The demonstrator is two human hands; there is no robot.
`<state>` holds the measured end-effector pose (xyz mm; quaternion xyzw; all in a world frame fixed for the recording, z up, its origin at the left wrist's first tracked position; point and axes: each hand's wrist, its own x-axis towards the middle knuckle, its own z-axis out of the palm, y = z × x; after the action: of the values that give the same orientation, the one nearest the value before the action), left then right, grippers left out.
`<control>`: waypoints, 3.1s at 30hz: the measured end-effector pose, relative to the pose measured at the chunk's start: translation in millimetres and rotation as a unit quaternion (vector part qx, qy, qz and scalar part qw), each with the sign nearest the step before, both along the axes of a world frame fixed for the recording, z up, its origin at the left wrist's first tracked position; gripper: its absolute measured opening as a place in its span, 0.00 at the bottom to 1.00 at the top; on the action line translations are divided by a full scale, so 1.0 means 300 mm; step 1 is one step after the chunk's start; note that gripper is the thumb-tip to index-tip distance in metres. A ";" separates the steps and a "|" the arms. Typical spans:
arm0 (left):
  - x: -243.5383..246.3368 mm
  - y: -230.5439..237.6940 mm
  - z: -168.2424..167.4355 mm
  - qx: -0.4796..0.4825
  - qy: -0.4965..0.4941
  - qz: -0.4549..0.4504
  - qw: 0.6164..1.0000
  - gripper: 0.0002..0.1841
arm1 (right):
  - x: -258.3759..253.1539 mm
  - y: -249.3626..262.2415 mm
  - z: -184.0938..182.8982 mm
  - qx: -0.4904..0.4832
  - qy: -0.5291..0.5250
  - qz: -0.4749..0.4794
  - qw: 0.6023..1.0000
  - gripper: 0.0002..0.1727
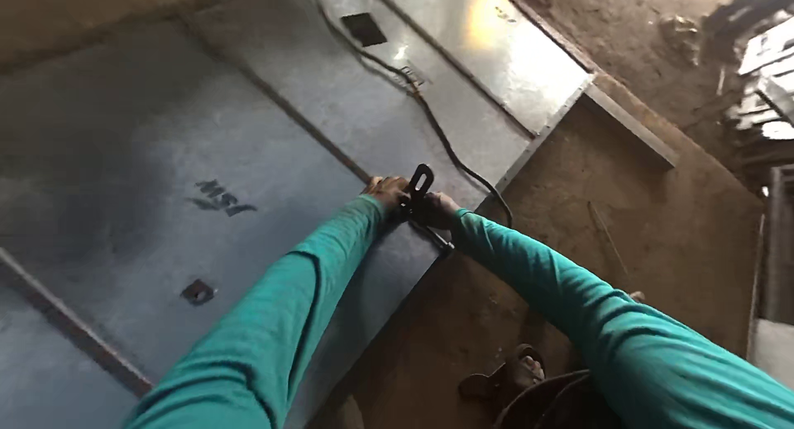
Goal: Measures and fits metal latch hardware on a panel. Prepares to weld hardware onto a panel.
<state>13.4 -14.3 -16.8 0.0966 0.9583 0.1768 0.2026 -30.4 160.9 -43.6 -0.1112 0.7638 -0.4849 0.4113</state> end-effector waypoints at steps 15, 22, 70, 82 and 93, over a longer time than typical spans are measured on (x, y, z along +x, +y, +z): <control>-0.015 -0.015 -0.042 -0.073 0.000 -0.006 0.997 0.17 | -0.002 0.001 0.057 0.072 0.161 0.165 0.970 0.17; -0.022 -0.014 -0.043 -0.043 -0.012 0.019 0.999 0.15 | -0.007 0.011 0.047 0.087 0.220 0.212 0.948 0.18; -0.029 0.002 -0.003 -0.060 -0.047 -0.017 0.997 0.14 | 0.061 0.206 0.080 0.145 0.170 0.240 0.945 0.17; -0.022 0.009 0.011 -0.068 -0.056 -0.009 0.996 0.14 | 0.066 0.205 0.077 0.149 0.168 0.233 0.946 0.16; -0.012 0.006 0.013 -0.062 -0.048 -0.023 0.997 0.15 | 0.065 0.208 0.057 0.157 0.177 0.232 0.943 0.17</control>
<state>9.7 -12.3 -13.0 0.0974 0.9540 0.1168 0.2584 -11.0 223.3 -26.6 -0.3036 0.8438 -0.2219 0.3828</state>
